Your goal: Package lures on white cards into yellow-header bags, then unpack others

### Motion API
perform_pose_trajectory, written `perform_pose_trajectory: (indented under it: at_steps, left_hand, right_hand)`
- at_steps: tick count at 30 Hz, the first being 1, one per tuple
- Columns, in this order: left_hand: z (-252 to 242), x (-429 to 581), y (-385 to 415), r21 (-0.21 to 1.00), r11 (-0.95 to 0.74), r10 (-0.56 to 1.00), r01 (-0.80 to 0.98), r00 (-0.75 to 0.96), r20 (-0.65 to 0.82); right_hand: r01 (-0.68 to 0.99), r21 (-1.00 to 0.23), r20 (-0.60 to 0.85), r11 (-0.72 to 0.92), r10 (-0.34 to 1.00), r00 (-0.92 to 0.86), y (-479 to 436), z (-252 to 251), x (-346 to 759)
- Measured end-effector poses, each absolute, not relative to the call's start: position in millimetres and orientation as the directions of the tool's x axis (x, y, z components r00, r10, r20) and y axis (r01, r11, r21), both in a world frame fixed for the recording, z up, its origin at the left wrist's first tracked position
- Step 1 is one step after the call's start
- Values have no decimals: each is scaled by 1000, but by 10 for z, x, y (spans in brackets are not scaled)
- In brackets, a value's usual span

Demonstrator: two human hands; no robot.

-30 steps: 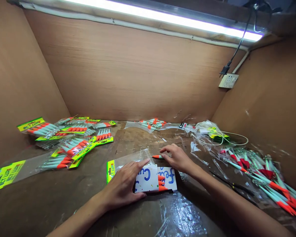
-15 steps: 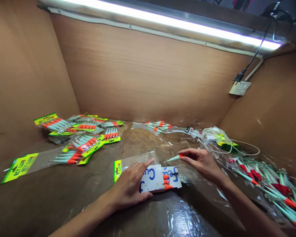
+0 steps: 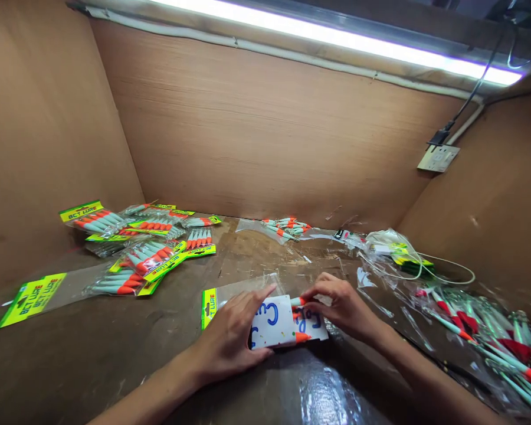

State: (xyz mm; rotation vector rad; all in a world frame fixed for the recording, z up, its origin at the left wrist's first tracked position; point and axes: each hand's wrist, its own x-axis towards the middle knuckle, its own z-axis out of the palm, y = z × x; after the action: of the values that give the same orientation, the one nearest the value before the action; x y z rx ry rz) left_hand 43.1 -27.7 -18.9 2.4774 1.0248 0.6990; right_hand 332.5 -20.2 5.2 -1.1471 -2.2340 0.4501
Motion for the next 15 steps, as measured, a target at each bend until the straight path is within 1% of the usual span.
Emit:
perform_pose_trajectory:
  at_steps: [3, 5, 6, 7, 8, 9, 11, 13, 15]
  left_hand:
    - [-193, 438, -292, 482, -684, 718, 548, 624, 309]
    - [-196, 422, -275, 481, -671, 732, 564, 608, 308]
    - [-199, 410, -262, 484, -663, 740, 571, 600, 305]
    - [-202, 399, -248, 486, -658, 744, 575, 596, 302]
    - [-206, 388, -236, 484, -660, 742, 575, 599, 301]
    - [-210, 380, -226, 479, -666, 737, 572, 607, 299]
    - [-217, 371, -216, 467, -679, 723, 566, 627, 291]
    - [-219, 368, -215, 459, -681, 720, 570, 637, 277]
    - [-214, 366, -219, 455, -676, 724, 579, 638, 263]
  right_hand:
    - [566, -433, 370, 702, 711, -598, -108, 6, 3141]
    - [506, -419, 354, 754, 649, -674, 64, 55, 3121]
    - [503, -430, 347, 750, 652, -674, 195, 100, 3136]
    - [536, -435, 337, 724, 683, -649, 356, 153, 3154]
    - [608, -428, 329, 669, 741, -585, 543, 208, 3165]
    - [712, -391, 317, 583, 811, -491, 749, 256, 3160]
    - [910, -207, 269, 358, 916, -299, 1177, 314, 3088]
    - [952, -143, 254, 271, 940, -229, 1562, 302, 2947]
    - [969, -111, 231, 221, 954, -192, 1848, 232, 2790]
